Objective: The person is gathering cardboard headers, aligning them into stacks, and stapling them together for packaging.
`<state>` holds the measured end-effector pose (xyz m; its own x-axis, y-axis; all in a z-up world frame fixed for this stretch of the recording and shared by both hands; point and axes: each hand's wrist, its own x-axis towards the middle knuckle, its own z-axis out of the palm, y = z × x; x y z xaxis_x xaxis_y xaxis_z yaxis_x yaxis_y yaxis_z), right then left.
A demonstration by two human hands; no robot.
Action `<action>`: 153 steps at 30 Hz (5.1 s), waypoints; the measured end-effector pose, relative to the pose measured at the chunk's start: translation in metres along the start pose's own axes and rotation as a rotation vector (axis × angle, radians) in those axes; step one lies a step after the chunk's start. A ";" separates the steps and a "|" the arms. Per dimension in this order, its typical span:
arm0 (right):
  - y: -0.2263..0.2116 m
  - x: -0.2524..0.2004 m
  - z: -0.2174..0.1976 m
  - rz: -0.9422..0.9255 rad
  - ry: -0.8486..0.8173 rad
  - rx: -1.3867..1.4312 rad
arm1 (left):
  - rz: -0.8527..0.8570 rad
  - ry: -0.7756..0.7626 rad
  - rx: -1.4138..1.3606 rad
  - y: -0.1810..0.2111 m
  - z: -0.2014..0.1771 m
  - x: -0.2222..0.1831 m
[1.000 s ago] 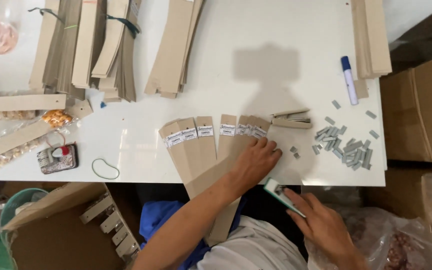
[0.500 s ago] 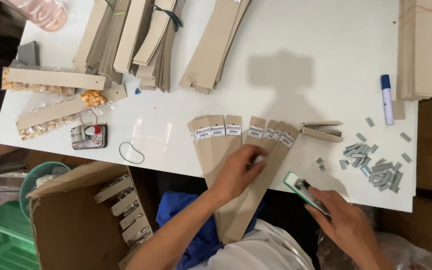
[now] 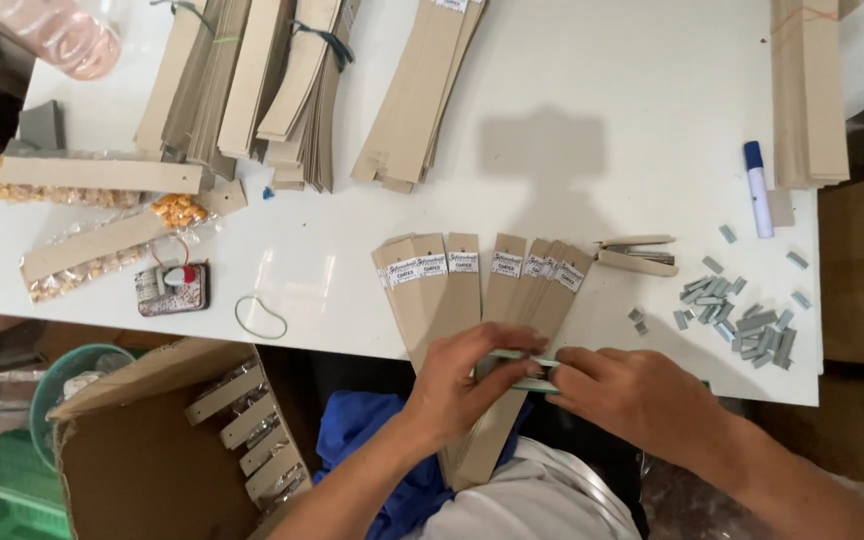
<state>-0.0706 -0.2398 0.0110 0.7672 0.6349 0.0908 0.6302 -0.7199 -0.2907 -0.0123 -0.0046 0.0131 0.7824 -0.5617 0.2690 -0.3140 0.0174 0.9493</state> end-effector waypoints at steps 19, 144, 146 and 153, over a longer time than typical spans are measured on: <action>-0.006 0.025 -0.042 -0.134 -0.045 -0.141 | 0.265 0.086 0.119 -0.002 -0.013 -0.013; 0.048 0.190 0.052 0.775 0.567 1.217 | -0.790 0.570 -0.364 -0.079 -0.004 -0.040; 0.075 0.187 0.084 0.740 0.583 1.170 | -0.782 0.582 -0.348 -0.077 -0.003 -0.040; 0.059 0.185 0.068 0.739 0.569 1.172 | -0.777 0.609 -0.315 -0.073 0.000 -0.039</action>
<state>0.1006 -0.1456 -0.0544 0.9776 -0.1520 -0.1456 -0.1501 -0.0184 -0.9885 -0.0198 0.0160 -0.0669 0.8761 0.0017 -0.4821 0.4799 0.0934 0.8723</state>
